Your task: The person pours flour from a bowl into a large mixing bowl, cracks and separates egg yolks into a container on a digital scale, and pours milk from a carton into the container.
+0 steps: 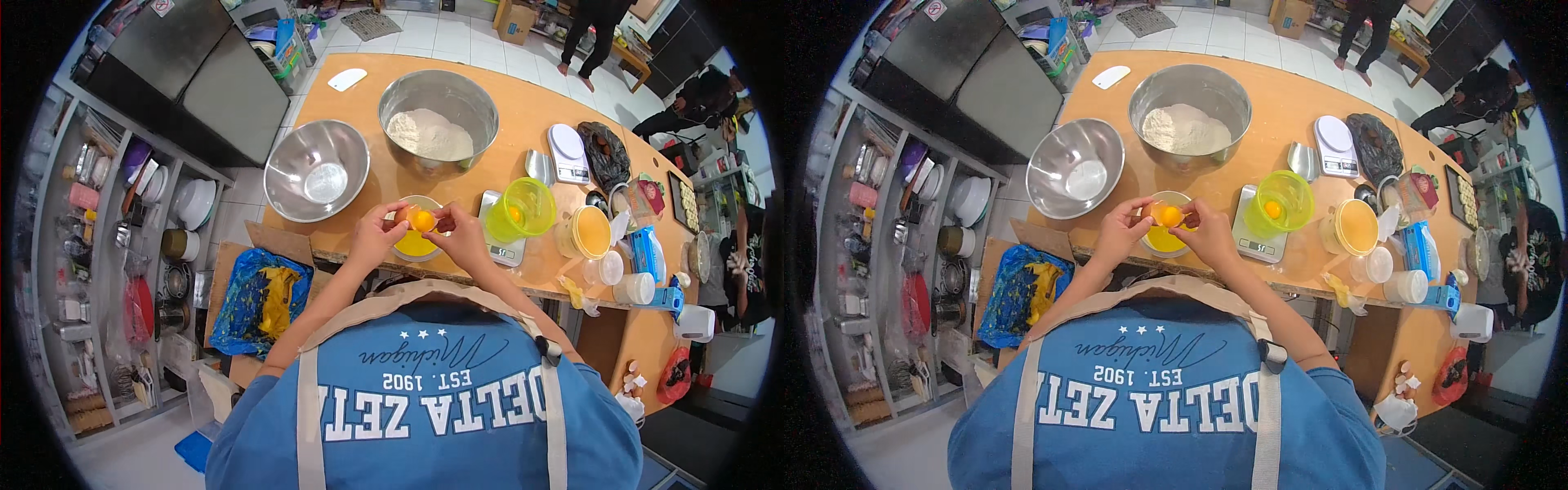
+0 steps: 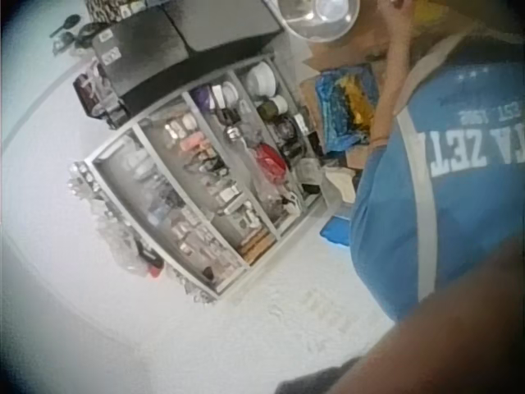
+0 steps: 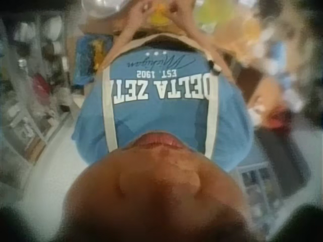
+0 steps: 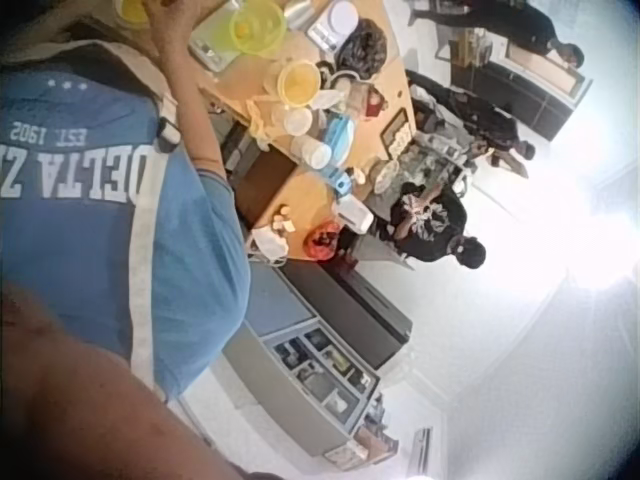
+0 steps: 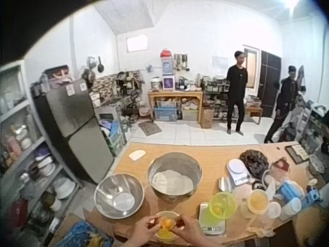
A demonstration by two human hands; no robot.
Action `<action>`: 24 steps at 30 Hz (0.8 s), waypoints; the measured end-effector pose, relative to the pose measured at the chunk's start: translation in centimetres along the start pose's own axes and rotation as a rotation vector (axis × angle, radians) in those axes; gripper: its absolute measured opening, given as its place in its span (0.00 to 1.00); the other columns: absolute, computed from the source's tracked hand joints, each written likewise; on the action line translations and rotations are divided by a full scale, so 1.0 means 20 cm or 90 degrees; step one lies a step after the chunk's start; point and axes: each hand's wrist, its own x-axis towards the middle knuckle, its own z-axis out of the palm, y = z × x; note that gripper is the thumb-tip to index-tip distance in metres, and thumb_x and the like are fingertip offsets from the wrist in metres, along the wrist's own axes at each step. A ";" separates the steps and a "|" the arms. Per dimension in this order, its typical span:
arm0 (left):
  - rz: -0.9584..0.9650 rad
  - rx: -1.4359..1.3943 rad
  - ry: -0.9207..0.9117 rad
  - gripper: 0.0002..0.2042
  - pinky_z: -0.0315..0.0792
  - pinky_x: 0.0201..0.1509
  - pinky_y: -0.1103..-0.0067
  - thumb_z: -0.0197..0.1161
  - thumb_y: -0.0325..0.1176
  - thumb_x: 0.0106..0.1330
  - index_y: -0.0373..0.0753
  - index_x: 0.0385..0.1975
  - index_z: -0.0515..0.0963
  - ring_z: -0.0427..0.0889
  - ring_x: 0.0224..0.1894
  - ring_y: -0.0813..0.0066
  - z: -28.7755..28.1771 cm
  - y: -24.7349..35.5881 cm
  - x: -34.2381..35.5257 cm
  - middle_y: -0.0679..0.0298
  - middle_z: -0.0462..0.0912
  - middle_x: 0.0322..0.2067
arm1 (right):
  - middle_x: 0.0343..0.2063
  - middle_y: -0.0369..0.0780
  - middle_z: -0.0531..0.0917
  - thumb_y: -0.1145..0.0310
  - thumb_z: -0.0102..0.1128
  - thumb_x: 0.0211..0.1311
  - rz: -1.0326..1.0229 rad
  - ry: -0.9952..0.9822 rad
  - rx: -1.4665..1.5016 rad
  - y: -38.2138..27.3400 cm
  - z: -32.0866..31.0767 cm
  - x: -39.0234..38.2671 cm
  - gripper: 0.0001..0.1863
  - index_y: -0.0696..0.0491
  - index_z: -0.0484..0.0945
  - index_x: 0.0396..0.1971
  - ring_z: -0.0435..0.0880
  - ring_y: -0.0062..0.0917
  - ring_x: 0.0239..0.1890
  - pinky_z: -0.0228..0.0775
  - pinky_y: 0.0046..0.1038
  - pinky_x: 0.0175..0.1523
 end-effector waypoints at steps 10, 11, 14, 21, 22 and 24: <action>0.094 0.001 0.032 0.19 0.76 0.44 0.85 0.62 0.21 0.59 0.35 0.52 0.76 0.82 0.43 0.77 -0.02 0.14 -0.04 0.62 0.76 0.49 | 0.32 0.43 0.86 0.73 0.75 0.46 0.025 0.008 0.224 0.16 0.05 0.01 0.20 0.59 0.75 0.38 0.87 0.23 0.34 0.80 0.24 0.41; 0.093 0.001 0.033 0.19 0.76 0.44 0.85 0.62 0.21 0.59 0.35 0.52 0.76 0.82 0.43 0.77 -0.03 0.15 -0.04 0.62 0.76 0.49 | 0.33 0.43 0.86 0.74 0.75 0.46 0.030 0.006 0.238 0.16 0.05 0.01 0.20 0.59 0.75 0.38 0.87 0.23 0.35 0.80 0.24 0.42; 0.133 0.109 0.050 0.19 0.77 0.45 0.82 0.63 0.22 0.58 0.37 0.52 0.77 0.81 0.45 0.76 -0.04 0.19 -0.05 0.61 0.77 0.49 | 0.39 0.44 0.84 0.78 0.72 0.49 0.049 -0.018 0.235 0.15 0.04 0.01 0.19 0.60 0.72 0.39 0.85 0.24 0.38 0.79 0.24 0.45; 0.336 0.370 0.048 0.19 0.76 0.49 0.74 0.66 0.25 0.52 0.40 0.48 0.79 0.80 0.47 0.64 -0.07 0.28 -0.08 0.59 0.78 0.49 | 0.44 0.45 0.82 0.81 0.69 0.51 0.046 -0.024 0.179 0.13 0.01 0.01 0.19 0.60 0.69 0.40 0.84 0.24 0.42 0.79 0.24 0.48; 0.388 0.382 0.042 0.19 0.75 0.49 0.73 0.66 0.24 0.51 0.41 0.47 0.79 0.80 0.47 0.62 -0.07 0.29 -0.08 0.60 0.78 0.49 | 0.44 0.45 0.82 0.81 0.69 0.51 0.046 -0.024 0.179 0.14 0.01 0.01 0.19 0.60 0.69 0.40 0.84 0.24 0.42 0.79 0.24 0.48; 0.434 0.447 0.031 0.20 0.75 0.50 0.72 0.65 0.24 0.50 0.42 0.46 0.80 0.80 0.47 0.62 -0.08 0.30 -0.09 0.60 0.78 0.48 | 0.43 0.44 0.82 0.80 0.70 0.51 0.040 -0.024 0.172 0.14 0.01 0.00 0.19 0.59 0.70 0.39 0.84 0.24 0.42 0.79 0.24 0.48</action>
